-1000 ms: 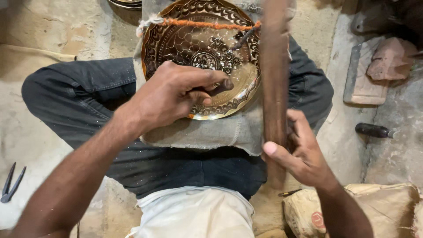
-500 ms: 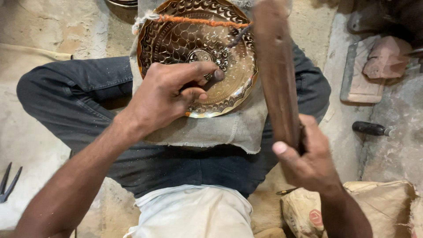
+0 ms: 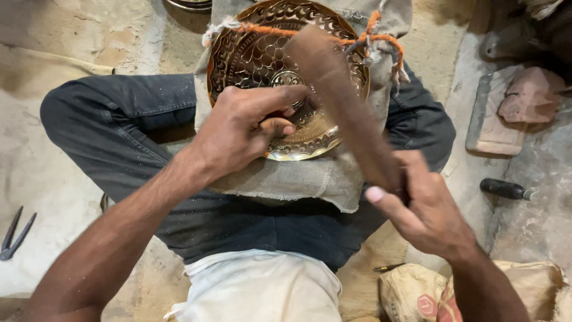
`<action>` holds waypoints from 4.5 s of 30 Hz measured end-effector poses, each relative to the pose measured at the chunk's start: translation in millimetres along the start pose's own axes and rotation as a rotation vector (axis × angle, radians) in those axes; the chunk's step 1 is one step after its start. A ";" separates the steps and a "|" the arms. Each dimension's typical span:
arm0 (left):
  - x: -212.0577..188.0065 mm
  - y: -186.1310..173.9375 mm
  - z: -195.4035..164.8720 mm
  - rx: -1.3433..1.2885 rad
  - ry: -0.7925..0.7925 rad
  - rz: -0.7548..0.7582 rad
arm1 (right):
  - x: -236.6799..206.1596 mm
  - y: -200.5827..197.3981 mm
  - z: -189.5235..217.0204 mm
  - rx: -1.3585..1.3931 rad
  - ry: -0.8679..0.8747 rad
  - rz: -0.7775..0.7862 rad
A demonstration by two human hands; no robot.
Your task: The person sits cross-legged on the floor with a decorated brass plate resting on a cloth pad on their lap. They hold a punch against the plate's engraved pattern with one hand and repeatedly strike it with a wooden mallet held in the other hand, repositioning the punch across the design as they work.
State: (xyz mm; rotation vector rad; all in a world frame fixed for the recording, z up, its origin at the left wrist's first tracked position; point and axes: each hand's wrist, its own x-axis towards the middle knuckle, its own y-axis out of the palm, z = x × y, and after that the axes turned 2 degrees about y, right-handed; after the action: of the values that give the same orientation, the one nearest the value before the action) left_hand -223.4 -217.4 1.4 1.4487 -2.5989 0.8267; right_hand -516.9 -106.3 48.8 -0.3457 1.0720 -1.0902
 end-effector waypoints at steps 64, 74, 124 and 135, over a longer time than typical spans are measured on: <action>0.1 -28.3 -9.5 -0.126 -0.144 0.169 | 51.5 -12.6 30.9 0.162 -0.528 -0.619; 48.8 2.2 -0.7 -0.021 0.147 0.387 | 12.4 57.5 -83.9 0.267 -0.174 -0.601; 17.0 13.2 30.6 -0.069 -0.034 0.116 | 43.7 -12.6 -18.1 0.068 -0.336 -0.398; 16.0 7.1 24.7 -0.165 0.027 0.052 | 41.8 -3.8 -21.3 0.169 -0.259 -0.446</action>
State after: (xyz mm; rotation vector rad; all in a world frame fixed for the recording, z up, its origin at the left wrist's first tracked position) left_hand -233.0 -238.6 -18.0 1.3223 -2.6242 0.6150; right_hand -534.5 -138.0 18.9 -0.5904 0.6801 -1.4761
